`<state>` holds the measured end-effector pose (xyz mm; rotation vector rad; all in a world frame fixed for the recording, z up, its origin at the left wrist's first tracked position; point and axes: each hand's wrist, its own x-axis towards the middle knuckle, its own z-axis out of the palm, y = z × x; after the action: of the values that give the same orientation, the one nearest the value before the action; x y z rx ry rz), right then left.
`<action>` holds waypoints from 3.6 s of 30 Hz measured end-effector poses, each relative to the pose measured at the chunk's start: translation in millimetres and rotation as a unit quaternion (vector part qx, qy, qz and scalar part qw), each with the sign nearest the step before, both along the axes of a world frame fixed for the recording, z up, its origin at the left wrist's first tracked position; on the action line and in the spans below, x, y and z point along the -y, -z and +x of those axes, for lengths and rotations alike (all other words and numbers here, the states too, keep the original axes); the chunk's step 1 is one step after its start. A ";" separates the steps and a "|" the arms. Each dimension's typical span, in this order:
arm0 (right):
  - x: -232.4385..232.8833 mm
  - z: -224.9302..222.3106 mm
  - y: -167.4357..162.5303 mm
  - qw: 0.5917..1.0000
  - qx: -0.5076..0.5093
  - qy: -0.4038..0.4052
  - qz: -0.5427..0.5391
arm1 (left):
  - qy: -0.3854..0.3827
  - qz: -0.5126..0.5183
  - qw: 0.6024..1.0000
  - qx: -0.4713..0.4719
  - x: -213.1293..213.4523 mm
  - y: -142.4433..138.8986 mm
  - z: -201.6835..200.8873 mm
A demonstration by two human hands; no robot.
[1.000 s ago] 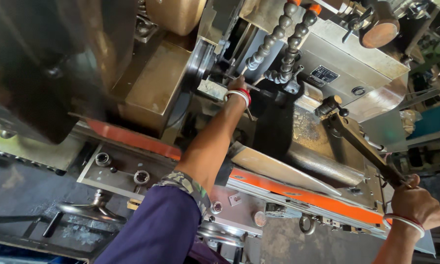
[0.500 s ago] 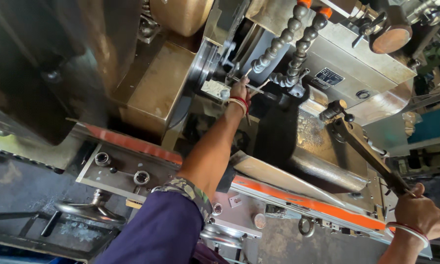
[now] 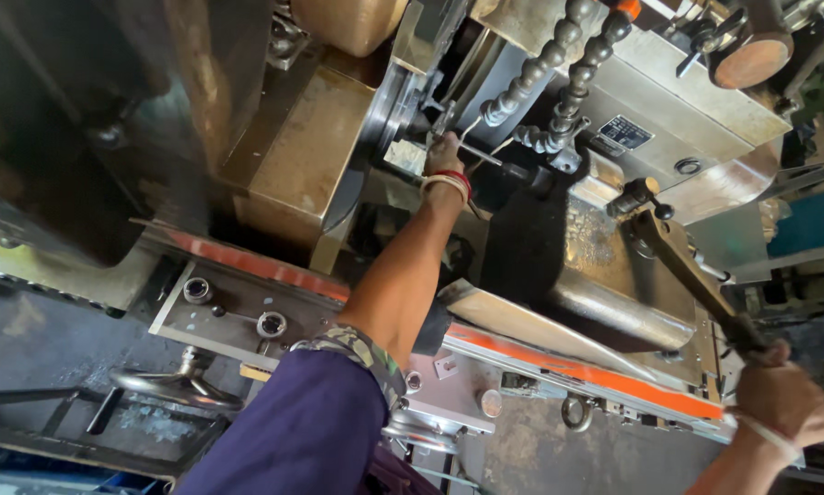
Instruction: The person repeatedly picks metal rods from a blue crate, inserts them into a metal forming machine, and operates a lever to process each rod. The processed rods are returned to the crate. The person wears flip-flops and a purple shirt with red text.
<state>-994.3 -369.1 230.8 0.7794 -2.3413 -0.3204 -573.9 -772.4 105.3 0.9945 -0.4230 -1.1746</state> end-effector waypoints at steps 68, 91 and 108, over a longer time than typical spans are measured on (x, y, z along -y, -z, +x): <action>126.4 688.7 266.7 0.539 0.604 -0.543 0.223 | -0.024 -0.066 0.913 0.401 -342.0 -81.0 462.9; -2.3 809.5 224.1 0.087 0.960 -0.231 0.131 | -0.203 0.062 0.911 0.355 -466.2 76.3 516.6; -34.9 841.2 220.2 0.228 0.600 -0.767 0.022 | -0.098 0.171 0.975 0.105 -525.5 71.7 572.0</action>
<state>-153.2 -334.1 10.6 3.5039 -0.6966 1.5864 -1.9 -246.9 33.6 1.4361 -0.2843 -0.9842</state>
